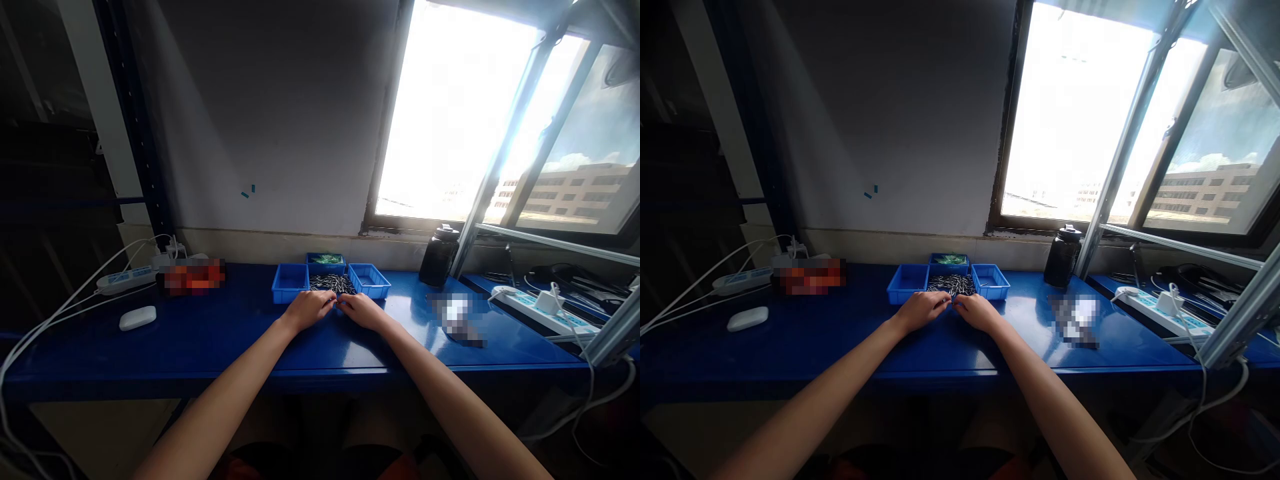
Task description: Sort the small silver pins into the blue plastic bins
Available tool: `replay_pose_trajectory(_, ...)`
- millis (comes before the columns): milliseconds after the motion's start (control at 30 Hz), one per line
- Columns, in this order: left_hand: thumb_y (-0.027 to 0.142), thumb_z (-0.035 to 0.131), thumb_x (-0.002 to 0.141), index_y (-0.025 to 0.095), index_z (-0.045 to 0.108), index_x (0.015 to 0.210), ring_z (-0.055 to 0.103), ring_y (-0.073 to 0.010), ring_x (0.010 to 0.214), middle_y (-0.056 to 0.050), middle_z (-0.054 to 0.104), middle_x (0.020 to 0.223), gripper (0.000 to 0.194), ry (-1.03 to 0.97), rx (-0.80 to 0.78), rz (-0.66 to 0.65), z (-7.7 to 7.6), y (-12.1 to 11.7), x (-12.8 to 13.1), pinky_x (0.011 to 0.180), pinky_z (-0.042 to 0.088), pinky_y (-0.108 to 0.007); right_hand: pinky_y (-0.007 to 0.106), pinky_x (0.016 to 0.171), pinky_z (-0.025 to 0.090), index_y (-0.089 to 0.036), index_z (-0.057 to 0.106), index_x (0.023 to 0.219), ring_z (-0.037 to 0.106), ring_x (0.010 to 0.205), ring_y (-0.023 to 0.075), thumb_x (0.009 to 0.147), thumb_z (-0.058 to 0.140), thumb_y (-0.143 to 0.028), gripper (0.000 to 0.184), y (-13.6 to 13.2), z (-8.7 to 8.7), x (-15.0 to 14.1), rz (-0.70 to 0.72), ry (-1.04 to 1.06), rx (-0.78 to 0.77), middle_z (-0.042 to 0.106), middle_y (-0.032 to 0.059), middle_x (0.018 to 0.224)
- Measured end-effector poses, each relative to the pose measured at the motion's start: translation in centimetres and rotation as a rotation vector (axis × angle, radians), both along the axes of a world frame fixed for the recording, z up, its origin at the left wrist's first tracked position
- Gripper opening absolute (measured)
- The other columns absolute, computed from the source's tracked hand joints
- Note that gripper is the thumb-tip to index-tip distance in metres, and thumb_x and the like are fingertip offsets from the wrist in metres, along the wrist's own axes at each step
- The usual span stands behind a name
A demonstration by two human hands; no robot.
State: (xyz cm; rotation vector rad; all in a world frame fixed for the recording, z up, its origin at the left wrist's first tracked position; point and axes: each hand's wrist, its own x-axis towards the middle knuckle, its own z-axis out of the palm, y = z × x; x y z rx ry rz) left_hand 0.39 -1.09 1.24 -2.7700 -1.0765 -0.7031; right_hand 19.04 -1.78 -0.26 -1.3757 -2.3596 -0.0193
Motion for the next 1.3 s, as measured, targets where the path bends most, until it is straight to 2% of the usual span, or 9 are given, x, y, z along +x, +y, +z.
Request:
replay_pose_trajectory(367,0.039,0.032,0.087,0.021,0.053,0.096,0.059,-0.0183,0.076,-0.005,0.063,0.083,0.03,0.049,-0.062,0.178,-0.2,0.5,-0.2,0.063,0.042,-0.025,0.021,0.056,0.034,-0.02,0.06,0.09,0.055,0.06,0.0134,0.084,0.041,-0.035,0.025,0.5,-0.1,0.3,-0.059,0.039,0.036,0.061,0.0027,0.065)
replay_pose_trajectory(633,0.038,0.033,0.086,0.023,0.055,0.094,0.06,-0.0201,0.072,-0.005,0.064,0.078,0.027,0.105,-0.119,0.114,-0.6,0.6,-0.2,0.06,0.041,-0.026,0.019,0.056,0.034,-0.02,0.056,0.093,0.054,0.059,0.0111,0.086,0.037,-0.034,0.024,-0.4,0.6,-0.1,0.016,0.121,0.108,0.061,0.0016,0.069)
replay_pose_trajectory(900,0.037,0.037,0.083,0.021,0.056,0.095,0.06,-0.0197,0.073,-0.005,0.064,0.081,0.028,0.081,-0.16,0.07,-1.1,0.5,0.2,0.058,0.041,-0.025,0.02,0.062,0.038,-0.02,0.055,0.098,0.058,0.067,0.0113,0.086,0.038,-0.027,0.021,-1.1,0.8,-0.8,0.127,0.158,0.076,0.064,0.0025,0.08)
replay_pose_trajectory(1100,0.037,0.038,0.082,0.022,0.057,0.09,0.059,-0.0182,0.072,-0.003,0.063,0.078,0.026,0.025,-0.188,0.088,-0.9,0.6,0.1,0.057,0.039,-0.024,0.02,0.06,0.037,-0.02,0.055,0.098,0.057,0.066,0.0127,0.087,0.037,-0.029,0.024,-0.8,0.8,-0.4,0.055,0.153,0.089,0.063,0.003,0.076)
replay_pose_trajectory(1300,0.038,0.037,0.083,0.022,0.055,0.089,0.057,-0.0172,0.068,-0.002,0.062,0.076,0.025,-0.061,-0.149,0.152,-0.9,0.7,-0.1,0.054,0.037,-0.024,0.02,0.055,0.033,-0.02,0.058,0.092,0.053,0.057,0.0123,0.085,0.039,-0.033,0.024,0.4,0.0,0.3,-0.041,0.097,0.058,0.06,0.0016,0.065)
